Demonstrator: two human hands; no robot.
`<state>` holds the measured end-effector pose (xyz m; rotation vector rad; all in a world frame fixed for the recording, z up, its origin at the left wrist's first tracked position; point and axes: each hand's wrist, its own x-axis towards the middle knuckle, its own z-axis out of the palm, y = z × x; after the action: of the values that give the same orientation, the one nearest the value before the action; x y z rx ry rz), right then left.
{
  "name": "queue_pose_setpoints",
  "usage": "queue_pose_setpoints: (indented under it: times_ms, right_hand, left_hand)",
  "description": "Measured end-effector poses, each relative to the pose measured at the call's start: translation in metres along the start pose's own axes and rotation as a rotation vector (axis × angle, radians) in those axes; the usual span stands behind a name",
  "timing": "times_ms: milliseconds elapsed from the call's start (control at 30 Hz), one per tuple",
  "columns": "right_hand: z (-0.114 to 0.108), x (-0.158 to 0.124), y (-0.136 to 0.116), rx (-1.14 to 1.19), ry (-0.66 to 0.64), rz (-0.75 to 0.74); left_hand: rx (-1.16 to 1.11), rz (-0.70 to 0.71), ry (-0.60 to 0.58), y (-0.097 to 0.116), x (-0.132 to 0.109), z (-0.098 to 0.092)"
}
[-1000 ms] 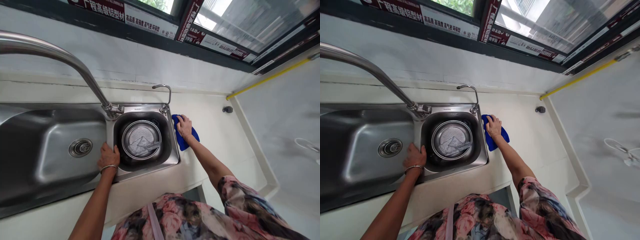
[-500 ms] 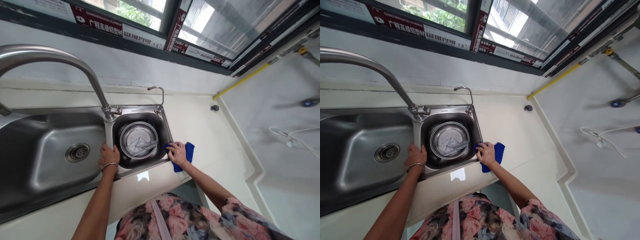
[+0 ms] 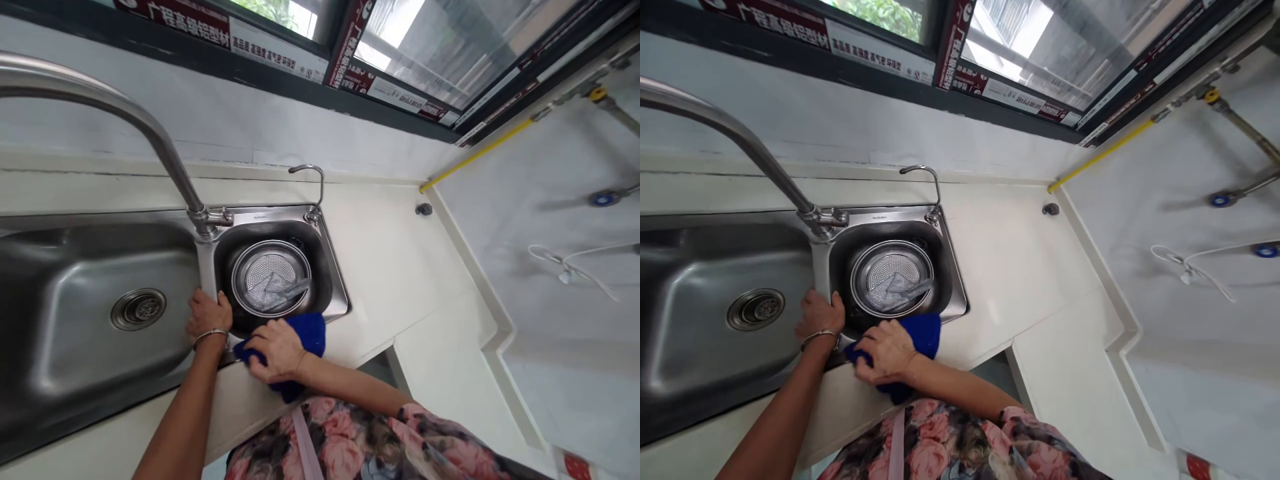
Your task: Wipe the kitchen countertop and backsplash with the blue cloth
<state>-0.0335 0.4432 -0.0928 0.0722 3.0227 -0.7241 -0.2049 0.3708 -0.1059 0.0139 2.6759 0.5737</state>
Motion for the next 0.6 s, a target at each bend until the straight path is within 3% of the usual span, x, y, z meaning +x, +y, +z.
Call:
queue_pose_setpoints:
  times_ms: [67, 133, 300, 400, 500, 600]
  right_hand:
    - [0.002, 0.006, -0.002, 0.002, -0.027, -0.088]
    - [-0.009, -0.005, 0.017, -0.004, -0.037, -0.168]
    - [-0.078, -0.080, 0.124, -0.079, 0.012, -0.189]
    - [-0.111, -0.119, 0.164, -0.166, -0.055, -0.213]
    - [-0.112, -0.130, 0.161, -0.226, -0.091, -0.100]
    - [-0.088, -0.114, 0.130, -0.187, -0.101, 0.047]
  left_hand:
    - [0.012, 0.014, 0.024, -0.002, 0.002, 0.002]
    - [0.019, 0.015, 0.027, -0.003, 0.003, 0.003]
    - [0.017, -0.007, -0.002, -0.001, 0.003, 0.002]
    - [0.017, -0.021, 0.005, -0.001, 0.002, 0.002]
    - [0.026, -0.028, 0.019, -0.001, 0.001, 0.004]
    - [0.040, -0.031, 0.003, 0.000, 0.000, 0.004]
